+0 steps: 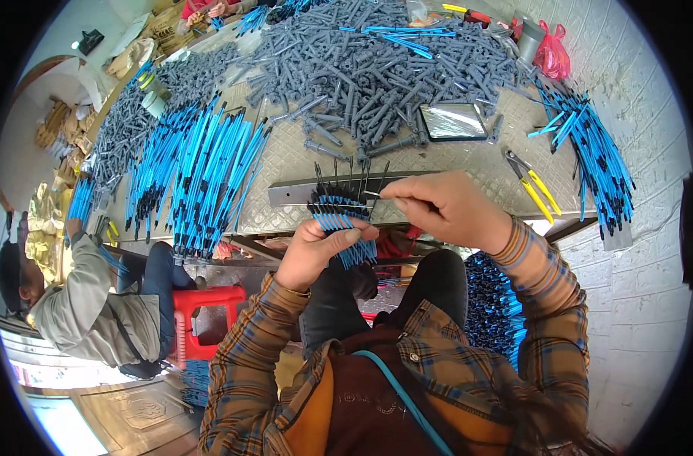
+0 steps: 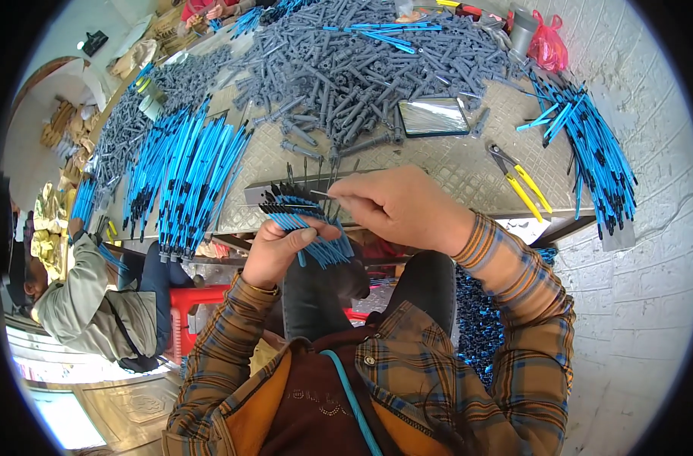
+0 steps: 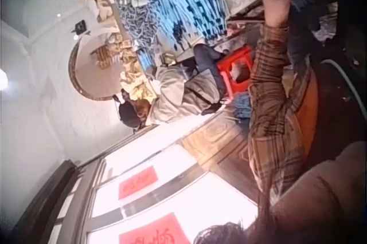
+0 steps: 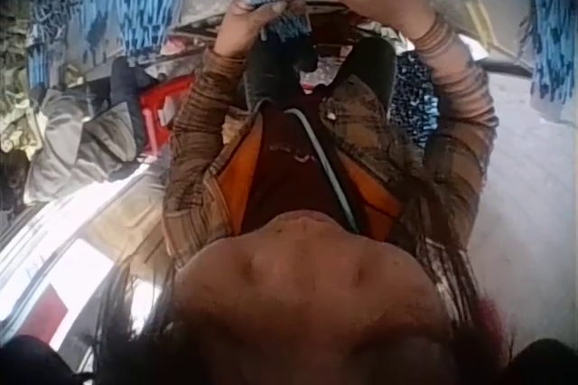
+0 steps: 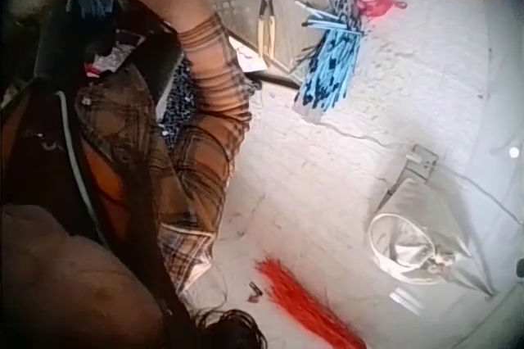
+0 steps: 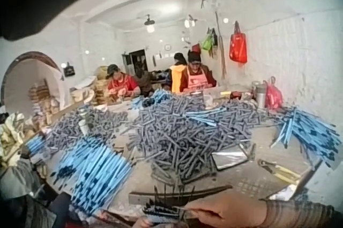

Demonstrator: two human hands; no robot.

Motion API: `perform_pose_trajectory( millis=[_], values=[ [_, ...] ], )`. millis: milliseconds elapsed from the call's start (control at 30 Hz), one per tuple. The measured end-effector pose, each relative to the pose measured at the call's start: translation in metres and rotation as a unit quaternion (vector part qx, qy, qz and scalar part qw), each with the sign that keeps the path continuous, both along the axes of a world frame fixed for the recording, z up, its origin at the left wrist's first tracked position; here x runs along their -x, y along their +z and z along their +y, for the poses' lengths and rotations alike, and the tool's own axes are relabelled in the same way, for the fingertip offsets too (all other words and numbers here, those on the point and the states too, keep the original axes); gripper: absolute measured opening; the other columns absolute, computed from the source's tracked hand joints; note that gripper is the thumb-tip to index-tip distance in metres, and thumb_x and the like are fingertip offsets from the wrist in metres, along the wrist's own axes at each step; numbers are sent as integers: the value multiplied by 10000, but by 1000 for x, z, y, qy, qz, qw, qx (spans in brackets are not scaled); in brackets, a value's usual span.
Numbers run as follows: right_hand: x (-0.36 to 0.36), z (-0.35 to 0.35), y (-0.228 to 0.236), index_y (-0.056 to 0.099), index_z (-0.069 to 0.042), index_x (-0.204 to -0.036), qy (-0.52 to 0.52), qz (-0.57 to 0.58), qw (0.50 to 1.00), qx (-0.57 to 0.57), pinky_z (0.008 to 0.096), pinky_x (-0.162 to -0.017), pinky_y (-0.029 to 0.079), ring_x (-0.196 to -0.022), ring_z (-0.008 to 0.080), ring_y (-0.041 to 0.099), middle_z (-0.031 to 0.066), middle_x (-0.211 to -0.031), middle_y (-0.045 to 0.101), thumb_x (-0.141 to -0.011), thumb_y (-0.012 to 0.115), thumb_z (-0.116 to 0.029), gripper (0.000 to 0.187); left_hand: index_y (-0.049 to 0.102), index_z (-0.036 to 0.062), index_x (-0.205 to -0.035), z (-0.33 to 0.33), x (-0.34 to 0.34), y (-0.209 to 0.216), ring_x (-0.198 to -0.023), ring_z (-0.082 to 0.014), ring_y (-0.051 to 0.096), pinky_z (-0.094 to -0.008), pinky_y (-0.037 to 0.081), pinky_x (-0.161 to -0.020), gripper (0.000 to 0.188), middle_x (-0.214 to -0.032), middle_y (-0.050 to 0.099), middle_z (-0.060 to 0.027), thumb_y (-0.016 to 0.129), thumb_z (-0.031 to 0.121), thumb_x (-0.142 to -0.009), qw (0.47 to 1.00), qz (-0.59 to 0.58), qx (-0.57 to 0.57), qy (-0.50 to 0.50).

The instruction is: The person aligns a bundle of ribs on a jig, threads wire through their ends, and fastens them into a central hub by twisting and cutting the wire with pliers. Then, the person gathers another set of ribs to assemble on the jig.

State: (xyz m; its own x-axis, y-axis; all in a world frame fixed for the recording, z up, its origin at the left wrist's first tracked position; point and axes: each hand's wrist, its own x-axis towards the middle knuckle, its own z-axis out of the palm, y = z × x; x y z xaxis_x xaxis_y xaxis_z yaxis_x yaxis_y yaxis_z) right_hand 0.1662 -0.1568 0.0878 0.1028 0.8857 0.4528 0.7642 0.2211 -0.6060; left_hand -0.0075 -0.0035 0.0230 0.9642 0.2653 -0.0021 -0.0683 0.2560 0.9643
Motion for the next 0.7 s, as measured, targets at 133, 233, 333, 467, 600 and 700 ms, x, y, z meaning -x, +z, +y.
perform_pose_trajectory(
  millis=[133, 233, 333, 467, 600, 700],
  values=[
    [2, -1, -4, 614, -39, -985, 10, 3, 1000, -4, 273, -521, 445, -570, 182, 597, 89, -710, 606, -820, 549, -76, 182, 621, -11, -989, -1, 1, 0, -912, -169, 607, -291, 461, -831, 165, -964, 650, -112, 552, 73, -865, 1000, -11, -17, -1],
    [2, -1, -5, 616, -41, -990, 9, 4, 1000, -4, 274, -526, 450, -575, 186, 601, 91, -716, 609, -818, 548, -76, 188, 621, -10, -990, 0, 2, 0, -912, -170, 607, -293, 460, -832, 166, -965, 650, -113, 550, 73, -865, 1000, -14, -17, -4],
    [1, 0, -6, 617, -43, -986, 5, 10, 1000, -1, 279, -537, 454, -590, 201, 603, 96, -722, 611, -815, 546, -76, 188, 621, -11, -992, 0, 1, -1, -913, -173, 607, -295, 459, -834, 169, -967, 650, -115, 549, 75, -865, 1000, -14, -14, -6],
    [-1, 1, -7, 619, -49, -983, 6, -22, 999, -22, 292, -550, 456, -620, 228, 605, 100, -728, 612, -805, 543, -71, 195, 619, -14, -994, 0, 1, -1, -917, -179, 607, -299, 456, -841, 173, -973, 648, -118, 550, 78, -865, 1000, -17, -12, -8],
    [0, 1, -3, 618, -54, -983, 2, -9, 1000, -4, 309, -558, 457, -638, 253, 601, 105, -734, 612, -795, 545, -69, 203, 618, -17, -997, 1, 1, -2, -925, -181, 605, -301, 454, -848, 177, -978, 647, -118, 551, 81, -865, 999, -22, -21, -14],
    [-1, 1, -2, 616, -56, -984, 10, -17, 1000, -5, 314, -554, 456, -633, 259, 597, 106, -738, 612, -794, 548, -72, 203, 617, -19, -998, 1, 1, -1, -935, -182, 602, -302, 452, -852, 179, -979, 647, -117, 554, 80, -863, 999, -17, -24, -19]
  ],
)
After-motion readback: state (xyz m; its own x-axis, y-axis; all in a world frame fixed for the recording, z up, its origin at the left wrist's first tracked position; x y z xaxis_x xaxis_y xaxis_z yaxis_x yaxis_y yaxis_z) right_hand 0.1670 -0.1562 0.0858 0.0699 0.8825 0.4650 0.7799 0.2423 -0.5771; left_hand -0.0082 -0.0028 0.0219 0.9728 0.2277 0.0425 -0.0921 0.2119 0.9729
